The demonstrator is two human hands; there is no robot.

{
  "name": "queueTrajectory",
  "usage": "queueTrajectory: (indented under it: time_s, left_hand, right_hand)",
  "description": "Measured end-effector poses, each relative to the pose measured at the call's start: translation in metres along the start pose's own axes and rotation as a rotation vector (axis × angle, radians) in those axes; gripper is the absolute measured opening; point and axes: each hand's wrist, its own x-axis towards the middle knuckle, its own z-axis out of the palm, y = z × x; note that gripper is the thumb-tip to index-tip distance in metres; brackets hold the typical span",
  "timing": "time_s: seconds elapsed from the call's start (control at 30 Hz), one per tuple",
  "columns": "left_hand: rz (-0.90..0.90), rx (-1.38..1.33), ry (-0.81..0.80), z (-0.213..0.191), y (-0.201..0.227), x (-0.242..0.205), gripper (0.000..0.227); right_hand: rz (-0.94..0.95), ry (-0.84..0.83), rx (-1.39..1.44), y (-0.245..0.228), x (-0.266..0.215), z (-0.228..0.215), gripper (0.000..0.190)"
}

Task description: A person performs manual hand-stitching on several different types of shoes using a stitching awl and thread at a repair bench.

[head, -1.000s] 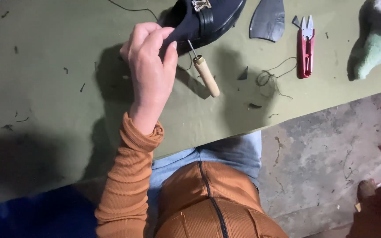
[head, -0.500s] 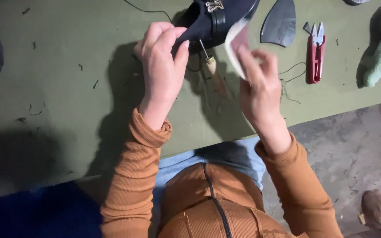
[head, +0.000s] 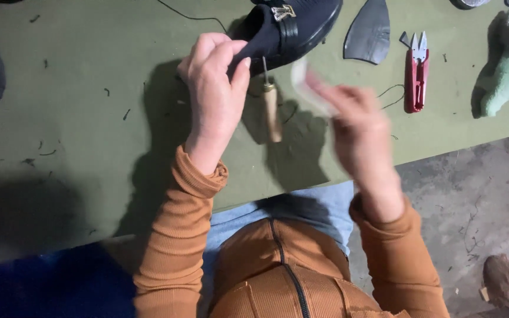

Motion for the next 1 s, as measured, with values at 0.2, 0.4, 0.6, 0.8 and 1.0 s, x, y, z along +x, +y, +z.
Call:
queueTrajectory:
  time_s: [0.2,0.4,0.6,0.8,1.0]
  left_hand:
    - [0.08,0.001,0.073,0.0,0.013,-0.007,0.016]
    - [0.066,0.066,0.073,0.005,0.02,-0.014,0.018]
    - [0.096,0.071,0.056,0.006,0.03,-0.022,0.022]
    - [0.188,0.239,0.173,0.023,0.026,-0.033,0.011]
    - [0.183,0.286,0.125,0.016,0.043,-0.036,0.014]
  right_hand:
    - [-0.059,0.374,-0.143,0.011,0.02,-0.022,0.024]
    - [-0.041,0.242,-0.167,-0.003,0.005,0.002,0.043]
    - [-0.081,0.337,-0.187,0.015,0.028,-0.022,0.032]
    - [0.068,0.166,-0.278,0.004,0.018,-0.023,0.032]
    - [-0.02,0.214,-0.321,0.017,0.047,-0.041,0.021]
